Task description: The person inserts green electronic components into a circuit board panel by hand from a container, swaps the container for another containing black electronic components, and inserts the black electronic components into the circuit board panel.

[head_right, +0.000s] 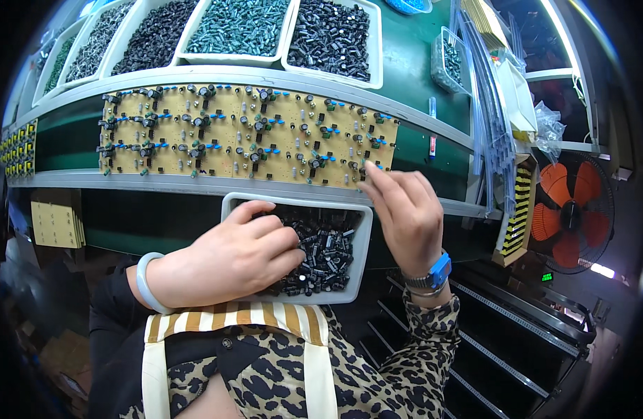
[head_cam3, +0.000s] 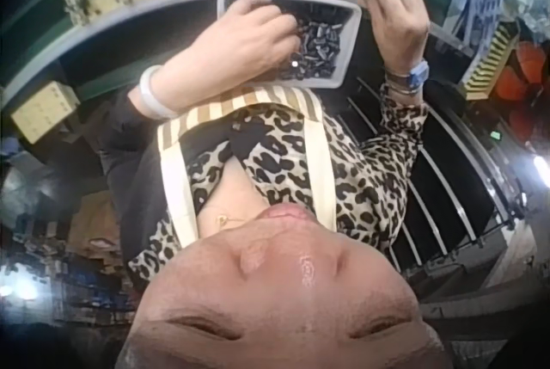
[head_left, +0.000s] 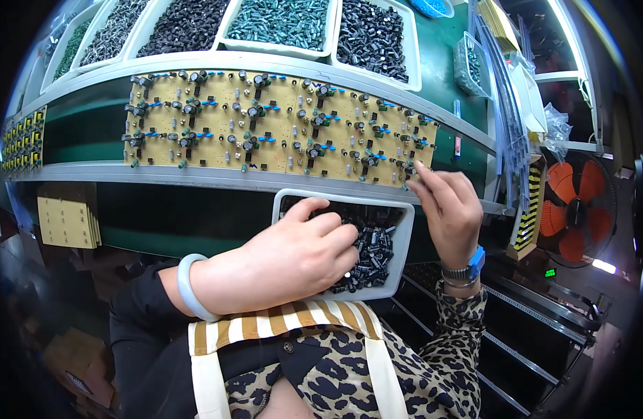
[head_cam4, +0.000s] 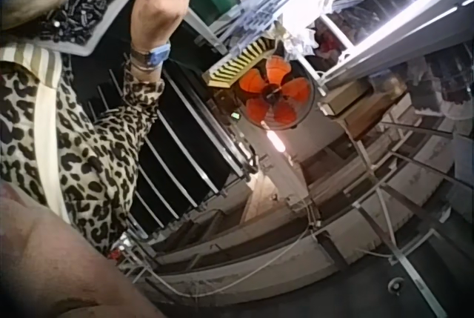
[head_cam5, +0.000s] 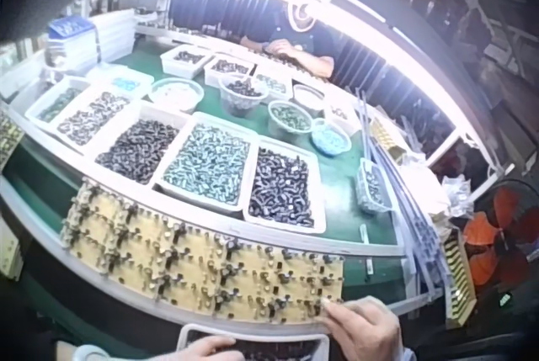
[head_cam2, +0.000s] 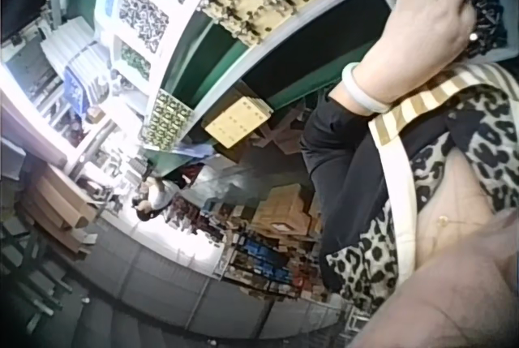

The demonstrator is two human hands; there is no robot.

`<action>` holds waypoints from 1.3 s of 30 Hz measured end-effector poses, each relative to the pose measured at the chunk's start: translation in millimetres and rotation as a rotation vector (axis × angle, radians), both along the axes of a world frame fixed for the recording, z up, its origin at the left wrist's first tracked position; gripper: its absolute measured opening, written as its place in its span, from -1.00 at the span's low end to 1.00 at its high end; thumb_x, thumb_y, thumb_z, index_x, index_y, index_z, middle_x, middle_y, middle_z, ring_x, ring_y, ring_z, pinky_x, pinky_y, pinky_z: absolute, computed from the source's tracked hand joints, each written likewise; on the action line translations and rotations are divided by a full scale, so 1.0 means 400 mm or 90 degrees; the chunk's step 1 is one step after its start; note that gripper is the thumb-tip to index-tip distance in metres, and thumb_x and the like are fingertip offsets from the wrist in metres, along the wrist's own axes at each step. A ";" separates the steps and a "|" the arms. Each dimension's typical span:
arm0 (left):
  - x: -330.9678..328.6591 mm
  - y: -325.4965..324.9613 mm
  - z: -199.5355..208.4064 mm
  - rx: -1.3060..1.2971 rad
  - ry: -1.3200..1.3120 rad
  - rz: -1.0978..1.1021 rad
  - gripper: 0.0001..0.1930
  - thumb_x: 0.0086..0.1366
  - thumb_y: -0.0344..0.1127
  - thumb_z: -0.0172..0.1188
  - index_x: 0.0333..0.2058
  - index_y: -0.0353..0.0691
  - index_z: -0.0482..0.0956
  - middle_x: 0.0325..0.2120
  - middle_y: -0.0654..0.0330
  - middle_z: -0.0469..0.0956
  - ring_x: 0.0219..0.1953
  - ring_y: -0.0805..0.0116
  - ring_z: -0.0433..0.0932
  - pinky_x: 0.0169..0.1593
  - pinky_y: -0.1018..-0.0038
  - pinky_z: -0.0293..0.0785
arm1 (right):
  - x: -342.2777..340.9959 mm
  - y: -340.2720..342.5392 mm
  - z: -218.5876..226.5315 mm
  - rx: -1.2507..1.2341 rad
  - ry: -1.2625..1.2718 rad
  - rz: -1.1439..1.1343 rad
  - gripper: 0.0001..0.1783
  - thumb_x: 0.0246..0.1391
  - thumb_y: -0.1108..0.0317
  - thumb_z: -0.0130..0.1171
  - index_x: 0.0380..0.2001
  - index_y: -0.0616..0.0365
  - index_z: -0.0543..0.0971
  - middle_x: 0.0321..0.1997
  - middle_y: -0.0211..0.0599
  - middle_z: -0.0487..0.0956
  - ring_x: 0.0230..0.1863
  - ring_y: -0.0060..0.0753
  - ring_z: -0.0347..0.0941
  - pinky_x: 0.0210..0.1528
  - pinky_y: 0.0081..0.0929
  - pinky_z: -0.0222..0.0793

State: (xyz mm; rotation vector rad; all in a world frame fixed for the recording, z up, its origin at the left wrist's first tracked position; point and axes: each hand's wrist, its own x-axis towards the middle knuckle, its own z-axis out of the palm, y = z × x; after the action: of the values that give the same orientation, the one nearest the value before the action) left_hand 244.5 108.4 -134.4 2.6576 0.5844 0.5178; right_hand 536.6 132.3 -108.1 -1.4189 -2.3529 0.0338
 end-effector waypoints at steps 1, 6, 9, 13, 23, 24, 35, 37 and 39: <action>-0.006 0.009 0.003 -0.032 -0.047 0.020 -0.90 0.35 -0.31 0.30 -0.21 -0.11 0.72 -0.28 0.27 0.57 -0.04 0.28 0.59 0.42 0.10 0.38 | -0.012 -0.015 0.006 -0.003 0.006 0.034 -0.66 0.07 0.49 0.61 -0.06 0.20 0.80 -0.18 -0.20 0.72 -0.20 -0.17 0.68 -0.19 -0.32 0.62; -0.022 0.078 0.021 -0.077 -0.151 0.132 -0.86 0.36 -0.39 0.38 -0.13 -0.12 0.75 -0.21 0.27 0.66 -0.05 0.26 0.64 0.38 0.10 0.41 | -0.084 -0.087 -0.028 -0.132 0.025 0.235 -0.53 0.04 0.26 0.65 0.04 0.06 0.79 -0.17 -0.32 0.69 -0.19 -0.25 0.66 -0.21 -0.33 0.61; -0.025 0.112 0.049 -0.226 -0.220 0.188 -0.78 0.32 -0.48 0.45 -0.07 -0.14 0.78 -0.21 0.26 0.74 -0.11 0.21 0.68 0.32 0.10 0.44 | -0.114 -0.105 -0.075 -0.218 -0.007 0.309 -0.57 0.17 0.17 0.53 0.08 0.04 0.75 -0.12 -0.39 0.66 -0.12 -0.30 0.63 -0.17 -0.33 0.60; -0.024 0.133 0.030 -0.263 -0.272 0.220 -0.74 0.30 -0.50 0.47 -0.05 -0.14 0.81 -0.23 0.26 0.77 -0.18 0.19 0.67 0.25 0.11 0.46 | -0.097 -0.096 -0.088 -0.241 -0.055 0.403 -0.63 0.26 0.16 0.41 0.08 0.03 0.73 -0.08 -0.43 0.64 -0.05 -0.36 0.61 -0.12 -0.36 0.58; 0.037 0.203 0.059 -0.017 -0.141 0.279 -0.81 0.30 -0.39 0.51 -0.11 -0.06 0.82 -0.23 0.32 0.77 -0.13 0.26 0.62 0.16 0.24 0.37 | -0.089 -0.083 -0.075 -0.251 -0.021 0.421 -0.58 0.22 0.32 0.29 0.15 0.09 0.70 -0.03 -0.41 0.66 -0.01 -0.36 0.61 -0.06 -0.39 0.55; 0.046 0.211 0.062 -0.005 -0.129 0.287 -0.83 0.30 -0.36 0.51 -0.13 -0.06 0.81 -0.24 0.32 0.77 -0.11 0.26 0.61 0.17 0.25 0.35 | -0.089 -0.084 -0.074 -0.252 -0.028 0.424 -0.56 0.21 0.33 0.28 0.16 0.11 0.70 -0.02 -0.39 0.66 -0.01 -0.35 0.61 -0.05 -0.39 0.56; 0.111 0.261 0.042 0.200 -0.036 0.307 -0.88 0.30 -0.25 0.51 -0.25 -0.07 0.77 -0.33 0.32 0.67 -0.10 0.18 0.57 0.24 0.15 0.30 | -0.086 -0.090 -0.090 -0.176 0.062 0.363 -0.42 0.14 0.42 0.29 0.28 0.16 0.67 -0.02 -0.29 0.64 -0.03 -0.28 0.61 0.03 -0.34 0.64; 0.111 0.260 0.045 0.214 -0.017 0.314 -0.88 0.30 -0.25 0.51 -0.26 -0.08 0.77 -0.33 0.32 0.67 -0.12 0.17 0.57 0.25 0.13 0.30 | -0.086 -0.091 -0.091 -0.173 0.069 0.366 -0.42 0.14 0.42 0.29 0.27 0.16 0.68 -0.02 -0.28 0.64 -0.03 -0.27 0.61 0.03 -0.34 0.64; 0.112 0.260 0.038 0.204 -0.024 0.319 -0.88 0.29 -0.25 0.52 -0.27 -0.08 0.77 -0.33 0.32 0.67 -0.12 0.18 0.57 0.26 0.15 0.29 | -0.085 -0.092 -0.092 -0.169 0.073 0.364 -0.43 0.14 0.43 0.29 0.27 0.16 0.68 -0.03 -0.29 0.64 -0.03 -0.27 0.61 0.03 -0.34 0.65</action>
State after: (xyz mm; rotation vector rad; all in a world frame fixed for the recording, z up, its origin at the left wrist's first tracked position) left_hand 289.3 212.5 -119.1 2.7772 1.2623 0.8602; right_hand 502.6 95.3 -145.1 -0.7687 -2.6427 0.5836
